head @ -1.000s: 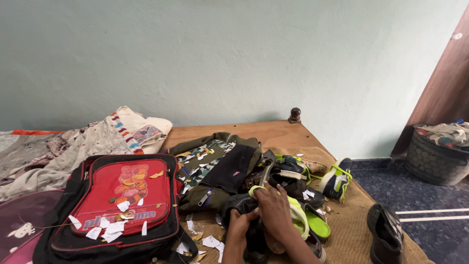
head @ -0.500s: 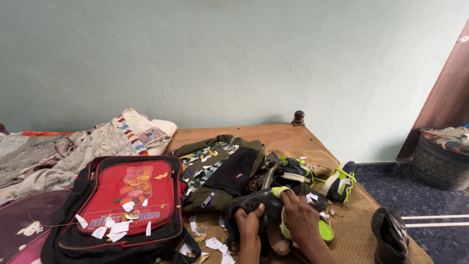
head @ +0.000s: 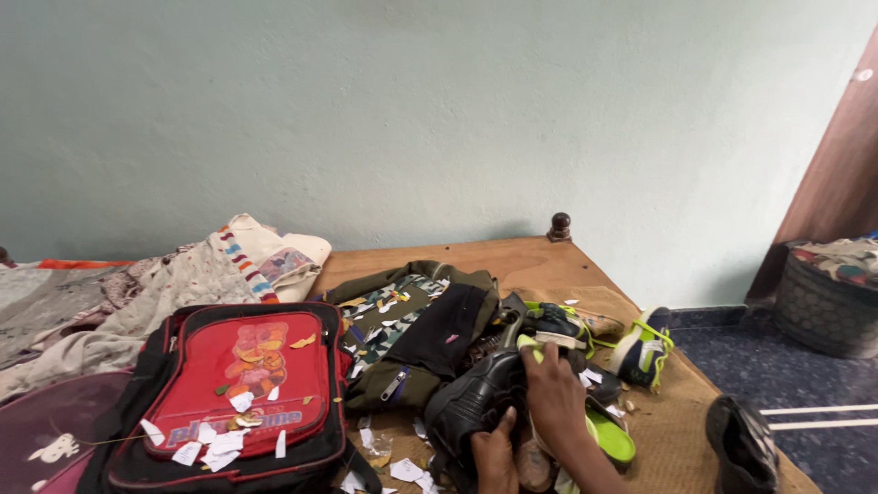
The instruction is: The person wipes the exterior of a black shoe with a green cloth on a wooden table. They rotate the shoe to clean different sides and then place it down before picking up another shoe to continue wiping.
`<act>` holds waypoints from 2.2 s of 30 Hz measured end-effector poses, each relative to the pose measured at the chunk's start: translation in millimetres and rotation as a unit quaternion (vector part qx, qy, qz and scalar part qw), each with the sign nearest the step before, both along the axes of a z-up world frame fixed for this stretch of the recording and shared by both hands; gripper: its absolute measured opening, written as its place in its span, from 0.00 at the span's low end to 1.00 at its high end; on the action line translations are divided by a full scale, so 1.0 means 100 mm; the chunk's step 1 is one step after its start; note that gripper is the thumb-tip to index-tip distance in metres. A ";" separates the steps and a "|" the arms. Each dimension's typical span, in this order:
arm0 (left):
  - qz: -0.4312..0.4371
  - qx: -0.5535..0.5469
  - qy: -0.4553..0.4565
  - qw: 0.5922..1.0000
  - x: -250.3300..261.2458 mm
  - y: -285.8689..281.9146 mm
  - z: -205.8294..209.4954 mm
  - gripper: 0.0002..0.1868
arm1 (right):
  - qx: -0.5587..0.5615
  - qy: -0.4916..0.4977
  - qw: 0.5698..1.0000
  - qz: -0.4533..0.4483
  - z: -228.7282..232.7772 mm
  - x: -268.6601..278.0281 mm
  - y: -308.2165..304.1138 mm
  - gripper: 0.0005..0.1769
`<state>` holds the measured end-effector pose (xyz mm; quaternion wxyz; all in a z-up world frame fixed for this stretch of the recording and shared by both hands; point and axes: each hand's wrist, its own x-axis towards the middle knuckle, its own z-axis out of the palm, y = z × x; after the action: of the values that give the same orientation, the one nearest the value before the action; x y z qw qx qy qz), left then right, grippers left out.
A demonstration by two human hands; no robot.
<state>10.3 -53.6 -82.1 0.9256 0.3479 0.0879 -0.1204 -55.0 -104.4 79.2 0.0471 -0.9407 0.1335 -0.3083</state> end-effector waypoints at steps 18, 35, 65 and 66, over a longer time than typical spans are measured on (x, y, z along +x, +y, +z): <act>-0.088 0.228 0.027 0.969 0.19 0.06 -0.18 0.15 | -0.016 0.113 0.993 -0.035 -0.05 -0.09 -0.21 0.27; -0.129 0.003 -0.082 0.988 0.22 0.16 -0.39 0.17 | -0.109 0.106 0.972 0.178 -0.20 -0.23 0.44 0.16; -0.081 0.062 -0.038 0.994 0.08 0.21 0.01 0.19 | 0.023 0.044 0.998 -0.025 -0.07 0.04 -0.12 0.23; -0.096 0.059 -0.036 0.993 0.12 0.20 -0.05 0.19 | 0.028 0.030 0.999 -0.015 -0.16 0.08 -0.03 0.19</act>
<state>22.2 -33.4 -87.5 0.8904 0.4125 0.0277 -0.1905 -46.5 -107.6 63.5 0.0649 -0.9457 0.1579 -0.2766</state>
